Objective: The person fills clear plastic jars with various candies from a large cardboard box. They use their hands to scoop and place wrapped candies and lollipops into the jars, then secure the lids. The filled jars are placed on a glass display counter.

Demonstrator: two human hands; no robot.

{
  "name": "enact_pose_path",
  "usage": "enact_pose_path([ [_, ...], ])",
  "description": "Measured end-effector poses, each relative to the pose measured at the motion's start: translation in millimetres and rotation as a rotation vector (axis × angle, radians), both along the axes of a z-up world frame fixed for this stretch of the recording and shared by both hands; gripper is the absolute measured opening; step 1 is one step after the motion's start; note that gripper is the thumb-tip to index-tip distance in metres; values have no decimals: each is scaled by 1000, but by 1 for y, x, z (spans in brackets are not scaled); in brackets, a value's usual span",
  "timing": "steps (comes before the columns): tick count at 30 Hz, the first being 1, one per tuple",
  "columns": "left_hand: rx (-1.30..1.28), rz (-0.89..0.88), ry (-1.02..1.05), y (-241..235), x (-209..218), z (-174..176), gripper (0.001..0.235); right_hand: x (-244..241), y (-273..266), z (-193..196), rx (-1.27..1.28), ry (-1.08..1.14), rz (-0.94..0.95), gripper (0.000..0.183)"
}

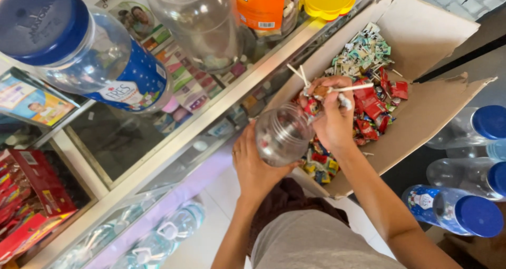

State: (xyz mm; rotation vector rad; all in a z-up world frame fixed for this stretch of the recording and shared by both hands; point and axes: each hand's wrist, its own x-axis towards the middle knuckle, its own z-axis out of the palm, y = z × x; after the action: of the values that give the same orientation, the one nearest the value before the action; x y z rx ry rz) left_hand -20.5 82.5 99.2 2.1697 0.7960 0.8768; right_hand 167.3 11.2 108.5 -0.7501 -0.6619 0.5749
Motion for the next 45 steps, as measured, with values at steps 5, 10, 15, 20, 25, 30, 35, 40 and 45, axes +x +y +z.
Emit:
enact_pose_path([
  [5, -20, -1, -15, 6, 0, 0, 129, 2, -3, 13, -20, 69, 163, 34],
  [10, 18, -7, 8, 14, 2, -2, 131, 8, -5, -5, -20, -52, 251, 32],
  [15, 50, -19, 6, 19, 4, -3, 124, 14, -5, 1, -62, 121, 267, 36],
  [20, 10, -17, 3, 22, 5, -4, 121, 22, -12, -2, -76, 219, 223, 37],
  [25, 47, -44, -12, 24, 6, 0, 122, 20, -5, 5, -104, -165, 168, 36],
  [30, 68, -64, -21, 27, 7, -6, 120, 10, -1, 22, -364, -933, 9, 29],
  [35, 56, -51, -21, 28, 8, -3, 120, 23, -4, 0, -270, -560, 46, 24],
  [40, 35, -43, -25, 28, 7, -2, 121, 24, 0, 6, -92, -127, 167, 24],
  [45, 61, -58, -35, 29, 9, -3, 119, 9, 3, 13, -472, -914, 57, 38],
])
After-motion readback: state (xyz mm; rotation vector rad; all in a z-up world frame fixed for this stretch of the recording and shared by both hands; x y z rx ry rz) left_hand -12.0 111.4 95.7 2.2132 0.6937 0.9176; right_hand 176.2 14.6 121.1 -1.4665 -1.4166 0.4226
